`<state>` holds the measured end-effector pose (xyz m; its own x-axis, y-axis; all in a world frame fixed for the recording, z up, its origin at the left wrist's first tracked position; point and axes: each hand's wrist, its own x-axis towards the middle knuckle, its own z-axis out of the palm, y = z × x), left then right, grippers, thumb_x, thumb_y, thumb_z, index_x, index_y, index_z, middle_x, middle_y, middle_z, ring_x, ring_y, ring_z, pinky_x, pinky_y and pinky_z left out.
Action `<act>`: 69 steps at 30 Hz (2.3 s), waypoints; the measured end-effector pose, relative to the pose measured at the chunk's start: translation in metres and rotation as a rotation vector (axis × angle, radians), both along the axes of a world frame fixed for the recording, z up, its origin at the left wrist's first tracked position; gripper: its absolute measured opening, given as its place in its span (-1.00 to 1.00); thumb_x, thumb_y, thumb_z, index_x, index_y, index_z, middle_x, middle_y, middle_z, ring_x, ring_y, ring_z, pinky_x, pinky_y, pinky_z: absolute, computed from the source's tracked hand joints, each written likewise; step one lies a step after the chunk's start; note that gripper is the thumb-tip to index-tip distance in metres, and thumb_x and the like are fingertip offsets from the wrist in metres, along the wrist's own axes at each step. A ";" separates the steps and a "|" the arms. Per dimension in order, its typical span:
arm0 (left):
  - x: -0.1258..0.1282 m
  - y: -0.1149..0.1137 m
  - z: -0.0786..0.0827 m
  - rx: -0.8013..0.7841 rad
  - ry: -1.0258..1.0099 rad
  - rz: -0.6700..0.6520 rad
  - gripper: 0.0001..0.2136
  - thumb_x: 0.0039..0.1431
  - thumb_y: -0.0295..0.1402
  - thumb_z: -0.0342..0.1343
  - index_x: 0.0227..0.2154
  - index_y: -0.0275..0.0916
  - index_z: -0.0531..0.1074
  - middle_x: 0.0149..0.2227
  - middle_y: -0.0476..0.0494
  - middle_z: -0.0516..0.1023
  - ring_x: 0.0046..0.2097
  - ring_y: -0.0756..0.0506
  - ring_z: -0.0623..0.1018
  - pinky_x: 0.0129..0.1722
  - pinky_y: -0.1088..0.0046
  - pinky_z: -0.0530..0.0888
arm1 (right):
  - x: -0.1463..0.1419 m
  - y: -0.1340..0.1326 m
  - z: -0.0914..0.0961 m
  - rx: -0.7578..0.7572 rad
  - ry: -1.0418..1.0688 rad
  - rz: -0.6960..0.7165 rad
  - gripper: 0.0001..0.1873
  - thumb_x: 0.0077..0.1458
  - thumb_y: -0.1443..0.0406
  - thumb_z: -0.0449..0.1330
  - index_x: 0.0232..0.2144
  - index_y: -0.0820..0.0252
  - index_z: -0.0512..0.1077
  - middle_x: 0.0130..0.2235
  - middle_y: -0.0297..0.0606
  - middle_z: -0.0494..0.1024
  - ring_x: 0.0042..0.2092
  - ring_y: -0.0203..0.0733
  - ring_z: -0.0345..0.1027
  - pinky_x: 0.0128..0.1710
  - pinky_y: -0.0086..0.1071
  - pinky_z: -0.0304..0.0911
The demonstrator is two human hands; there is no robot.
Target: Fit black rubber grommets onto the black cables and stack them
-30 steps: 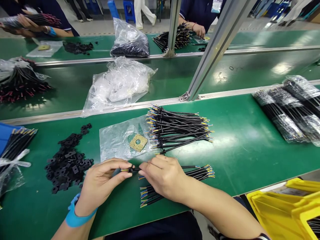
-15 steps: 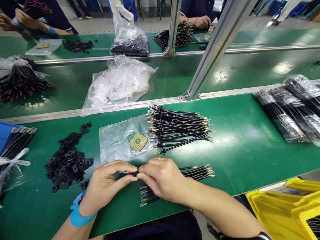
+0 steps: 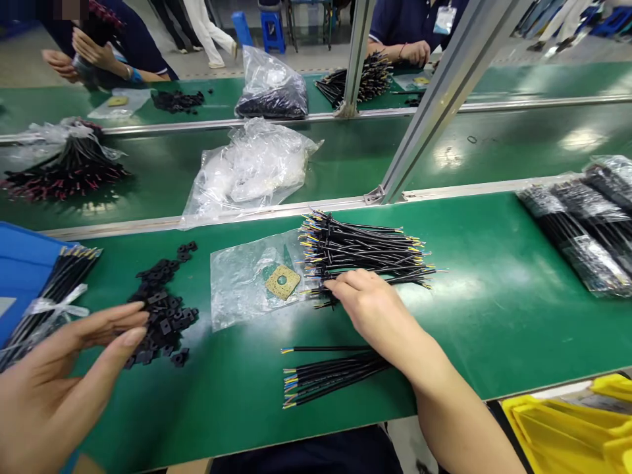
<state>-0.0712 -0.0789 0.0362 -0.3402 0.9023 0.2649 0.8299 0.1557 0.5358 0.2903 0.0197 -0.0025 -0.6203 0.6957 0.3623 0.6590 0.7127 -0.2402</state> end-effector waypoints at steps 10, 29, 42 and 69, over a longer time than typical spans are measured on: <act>-0.037 -0.035 -0.043 -0.366 0.325 -0.192 -0.59 0.29 0.05 0.09 -0.05 -0.13 0.56 -0.19 -0.17 0.66 -0.24 -0.23 0.64 -0.34 0.33 0.45 | 0.002 -0.002 -0.001 0.087 -0.031 -0.029 -0.88 0.34 0.32 0.20 -0.20 0.20 0.55 -0.27 -0.24 0.59 -0.27 -0.18 0.40 -0.22 -0.27 0.22; 0.050 0.022 -0.017 0.110 0.103 -0.403 -0.91 0.35 -0.26 0.13 -0.24 -0.11 0.49 -0.17 -0.07 0.70 -0.14 -0.15 0.69 -0.12 0.38 0.57 | -0.039 -0.025 -0.021 -0.186 0.138 0.075 -0.91 0.39 0.39 0.07 -0.19 0.18 0.38 -0.30 -0.31 0.53 -0.29 -0.29 0.41 -0.28 -0.43 0.27; 0.045 0.049 -0.045 -0.162 -0.710 -0.315 -0.67 0.12 -0.12 0.34 -0.15 -0.19 0.49 -0.13 -0.22 0.69 -0.16 -0.18 0.70 -0.18 0.31 0.66 | -0.056 -0.021 -0.034 0.137 -0.207 -0.034 -0.79 0.32 0.44 0.11 -0.06 0.27 0.49 -0.26 -0.17 0.54 -0.23 -0.19 0.32 -0.39 -0.35 0.23; 0.065 0.048 -0.056 -0.289 -1.203 -0.394 -0.54 0.07 -0.08 0.41 -0.02 -0.22 0.65 -0.42 -0.17 0.66 -0.37 -0.06 0.68 -0.36 0.57 0.60 | -0.050 -0.038 -0.014 0.151 0.245 0.096 -0.58 0.30 0.53 0.07 0.15 0.28 0.42 -0.18 -0.20 0.61 -0.27 -0.30 0.41 -0.30 -0.43 0.39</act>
<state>-0.0063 -0.0305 -0.0195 0.0724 0.9682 -0.2394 -0.1296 0.2472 0.9603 0.2405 -0.0185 -0.0169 -0.5620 0.5648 0.6043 0.5224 0.8088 -0.2700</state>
